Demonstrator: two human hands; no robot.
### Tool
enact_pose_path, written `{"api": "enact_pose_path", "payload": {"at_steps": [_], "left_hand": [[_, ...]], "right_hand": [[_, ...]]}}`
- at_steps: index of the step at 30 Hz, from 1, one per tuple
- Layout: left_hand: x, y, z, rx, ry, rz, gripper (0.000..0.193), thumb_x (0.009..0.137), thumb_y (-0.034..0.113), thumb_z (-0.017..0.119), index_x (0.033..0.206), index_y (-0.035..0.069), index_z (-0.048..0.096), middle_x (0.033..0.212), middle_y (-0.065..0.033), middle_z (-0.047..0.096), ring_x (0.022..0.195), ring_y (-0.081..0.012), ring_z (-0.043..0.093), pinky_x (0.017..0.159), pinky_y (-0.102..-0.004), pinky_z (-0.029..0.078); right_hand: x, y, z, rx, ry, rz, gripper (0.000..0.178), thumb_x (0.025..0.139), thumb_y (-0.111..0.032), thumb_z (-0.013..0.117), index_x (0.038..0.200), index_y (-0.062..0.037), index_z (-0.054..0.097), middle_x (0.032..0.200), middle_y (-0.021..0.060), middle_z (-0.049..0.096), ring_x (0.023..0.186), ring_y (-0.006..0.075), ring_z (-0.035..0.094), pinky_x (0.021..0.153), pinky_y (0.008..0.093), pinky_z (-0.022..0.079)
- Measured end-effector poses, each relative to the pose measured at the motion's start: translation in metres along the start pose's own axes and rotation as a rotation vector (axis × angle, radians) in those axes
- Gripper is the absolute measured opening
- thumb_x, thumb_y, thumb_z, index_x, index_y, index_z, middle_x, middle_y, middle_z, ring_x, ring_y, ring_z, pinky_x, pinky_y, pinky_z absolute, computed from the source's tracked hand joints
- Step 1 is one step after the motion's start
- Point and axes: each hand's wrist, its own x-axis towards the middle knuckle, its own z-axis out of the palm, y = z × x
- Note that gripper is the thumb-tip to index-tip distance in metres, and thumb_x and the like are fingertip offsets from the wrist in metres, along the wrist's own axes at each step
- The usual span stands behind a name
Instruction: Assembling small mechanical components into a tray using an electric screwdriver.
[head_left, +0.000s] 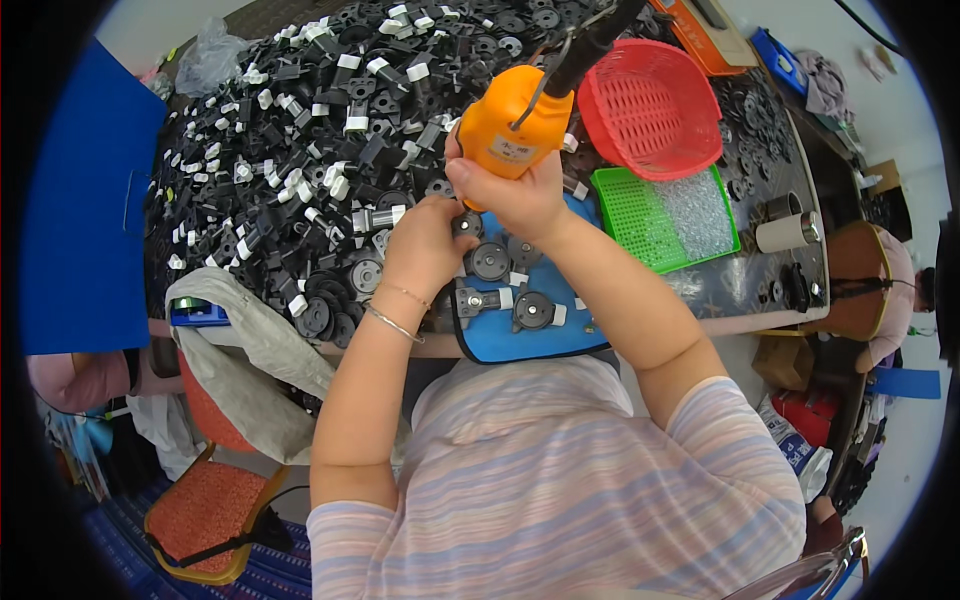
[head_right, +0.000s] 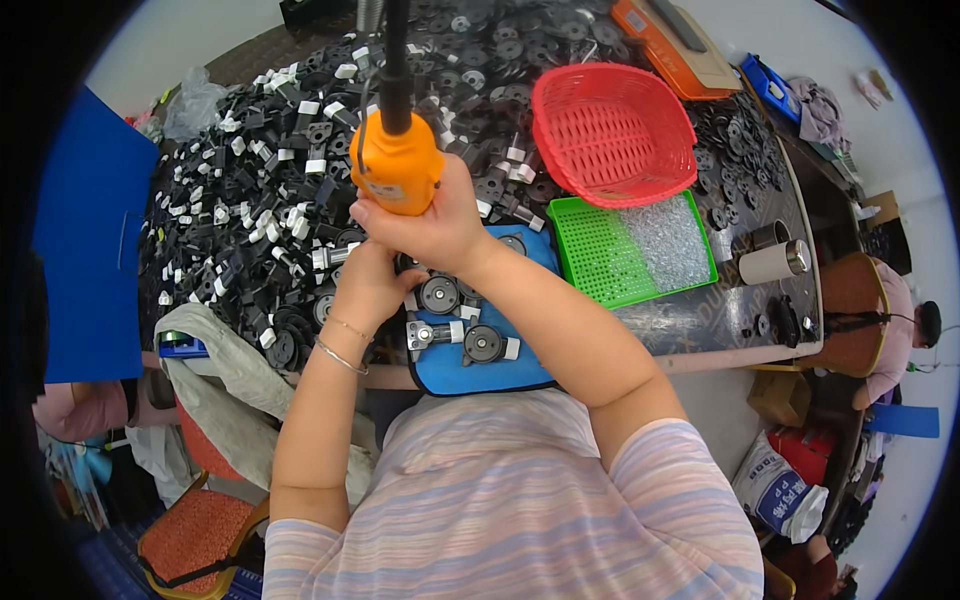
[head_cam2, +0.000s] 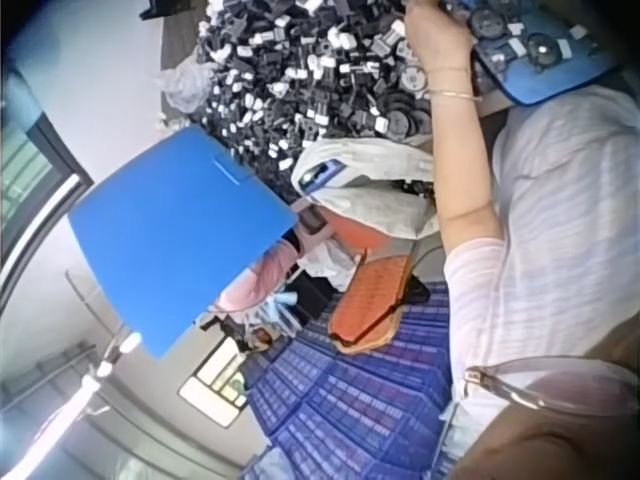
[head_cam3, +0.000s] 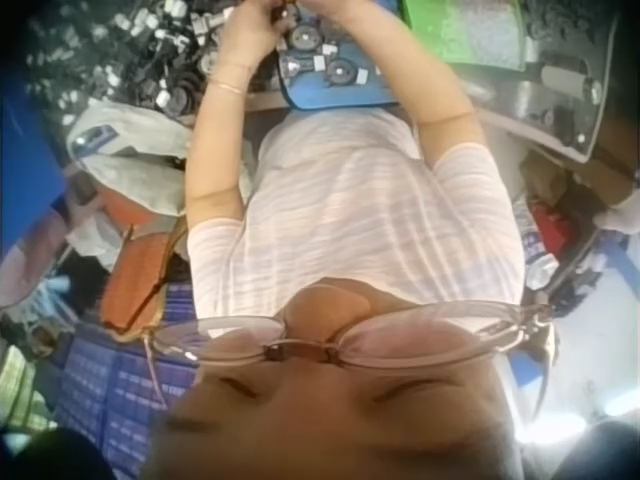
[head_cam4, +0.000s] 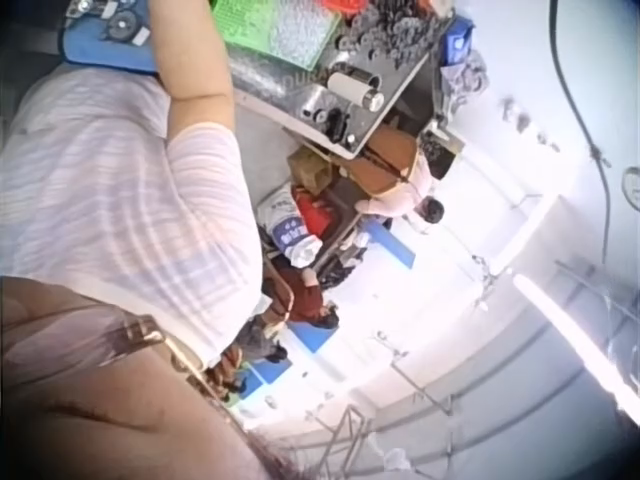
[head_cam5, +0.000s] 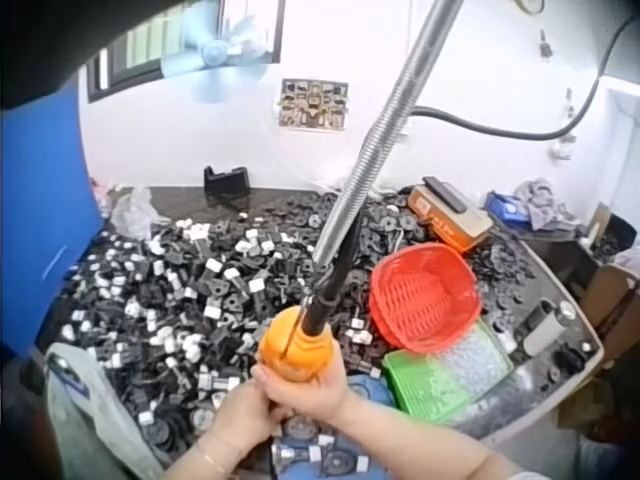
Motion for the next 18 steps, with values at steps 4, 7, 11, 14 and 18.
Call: {"api": "enact_pose_path", "payload": {"at_steps": [4, 7, 11, 14, 18], "left_hand": [[0.002, -0.003, 0.003, -0.041, -0.009, -0.001, 0.036, 0.065, 0.011, 0.074, 0.097, 0.0, 0.064, 0.098, -0.0153, 0.06, 0.091, -0.0333, 0.059, 0.079, -0.0388, 0.047], [-0.003, -0.001, 0.003, -0.012, 0.042, -0.013, 0.038, 0.065, 0.011, 0.074, 0.1, 0.0, 0.064, 0.098, -0.0158, 0.06, 0.091, -0.0338, 0.058, 0.08, -0.0387, 0.047], [-0.013, 0.001, 0.011, 0.063, 0.123, 0.097, 0.039, 0.07, 0.009, 0.069, 0.107, 0.0, 0.06, 0.103, -0.0178, 0.058, 0.095, -0.0343, 0.057, 0.082, -0.0388, 0.047], [-0.034, 0.003, 0.017, 0.058, 0.368, 0.208, 0.041, 0.071, 0.003, 0.064, 0.111, -0.002, 0.055, 0.106, -0.0176, 0.056, 0.099, -0.0357, 0.053, 0.085, -0.0401, 0.044], [-0.078, -0.01, -0.004, 0.295, 0.469, 0.082, 0.029, 0.068, 0.008, 0.067, 0.097, 0.005, 0.061, 0.1, -0.01, 0.058, 0.096, -0.0276, 0.052, 0.082, -0.0404, 0.038]], "right_hand": [[0.009, 0.005, -0.007, 0.056, -0.123, -0.023, 0.022, 0.075, -0.001, 0.064, 0.093, -0.0013, 0.054, 0.083, 0.0052, 0.057, 0.066, 0.0096, 0.056, 0.056, 0.022, 0.048], [0.013, 0.0, -0.008, 0.151, -0.095, 0.028, 0.024, 0.074, -0.004, 0.066, 0.094, -0.0016, 0.054, 0.085, 0.0074, 0.057, 0.067, 0.0116, 0.058, 0.062, 0.0235, 0.048], [0.013, -0.034, -0.029, 0.197, -0.108, -0.143, 0.026, 0.077, -0.016, 0.061, 0.097, -0.0026, 0.05, 0.088, 0.0117, 0.051, 0.066, 0.017, 0.054, 0.061, 0.0271, 0.045], [-0.004, -0.051, -0.041, 0.211, -0.064, -0.134, 0.03, 0.077, -0.023, 0.062, 0.095, -0.0049, 0.047, 0.087, 0.009, 0.047, 0.063, 0.0159, 0.051, 0.06, 0.0292, 0.043], [-0.043, -0.056, -0.072, 0.17, 0.014, -0.088, 0.03, 0.077, -0.025, 0.062, 0.094, -0.0049, 0.047, 0.087, 0.0081, 0.045, 0.064, 0.0152, 0.051, 0.059, 0.0286, 0.041]]}}
